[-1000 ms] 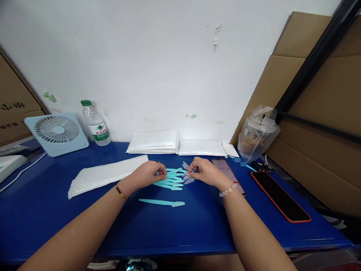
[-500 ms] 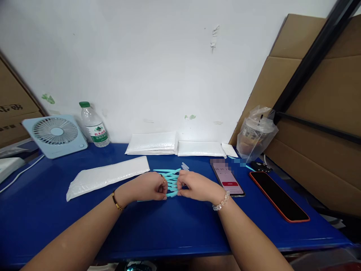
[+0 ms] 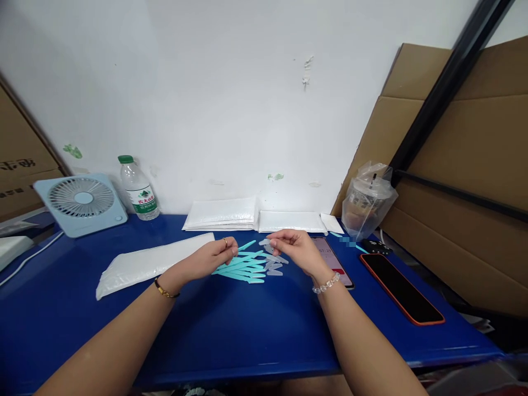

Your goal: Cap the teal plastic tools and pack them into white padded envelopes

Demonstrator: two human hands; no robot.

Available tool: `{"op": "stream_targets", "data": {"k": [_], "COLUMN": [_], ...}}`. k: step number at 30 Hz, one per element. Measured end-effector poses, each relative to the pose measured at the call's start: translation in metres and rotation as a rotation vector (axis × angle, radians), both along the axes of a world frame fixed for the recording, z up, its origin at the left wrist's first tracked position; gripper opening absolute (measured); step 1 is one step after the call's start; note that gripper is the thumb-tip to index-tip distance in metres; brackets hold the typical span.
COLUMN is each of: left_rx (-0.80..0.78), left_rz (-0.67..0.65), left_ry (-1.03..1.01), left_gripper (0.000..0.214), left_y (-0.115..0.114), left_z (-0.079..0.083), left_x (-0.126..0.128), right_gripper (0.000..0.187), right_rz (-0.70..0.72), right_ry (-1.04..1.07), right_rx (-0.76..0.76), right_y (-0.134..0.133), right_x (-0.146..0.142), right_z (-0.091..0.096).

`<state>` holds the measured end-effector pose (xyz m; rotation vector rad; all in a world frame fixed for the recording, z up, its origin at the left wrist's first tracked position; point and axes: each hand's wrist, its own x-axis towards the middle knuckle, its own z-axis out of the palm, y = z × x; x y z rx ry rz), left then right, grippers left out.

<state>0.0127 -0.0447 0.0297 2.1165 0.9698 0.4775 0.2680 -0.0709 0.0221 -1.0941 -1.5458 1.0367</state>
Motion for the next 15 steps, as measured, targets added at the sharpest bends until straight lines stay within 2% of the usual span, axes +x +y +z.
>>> {"op": "stream_targets", "data": {"k": [4, 9, 15], "left_rx": [0.089, 0.27, 0.287], "left_rz": [0.026, 0.098, 0.088], "left_ry": [-0.017, 0.036, 0.03], "left_gripper": [0.041, 0.03, 0.028], "left_y": [0.003, 0.004, 0.004], "left_z": [-0.002, -0.008, -0.008], "left_x": [0.001, 0.004, 0.006], "right_gripper": [0.032, 0.025, 0.022], "right_rz": [-0.046, -0.089, -0.016], "right_ry": [0.13, 0.177, 0.141], "right_rx": [-0.06, -0.012, 0.006], "right_y": [0.004, 0.002, 0.001], "right_x": [-0.001, -0.008, -0.015], "right_z": [-0.004, -0.004, -0.011]}}
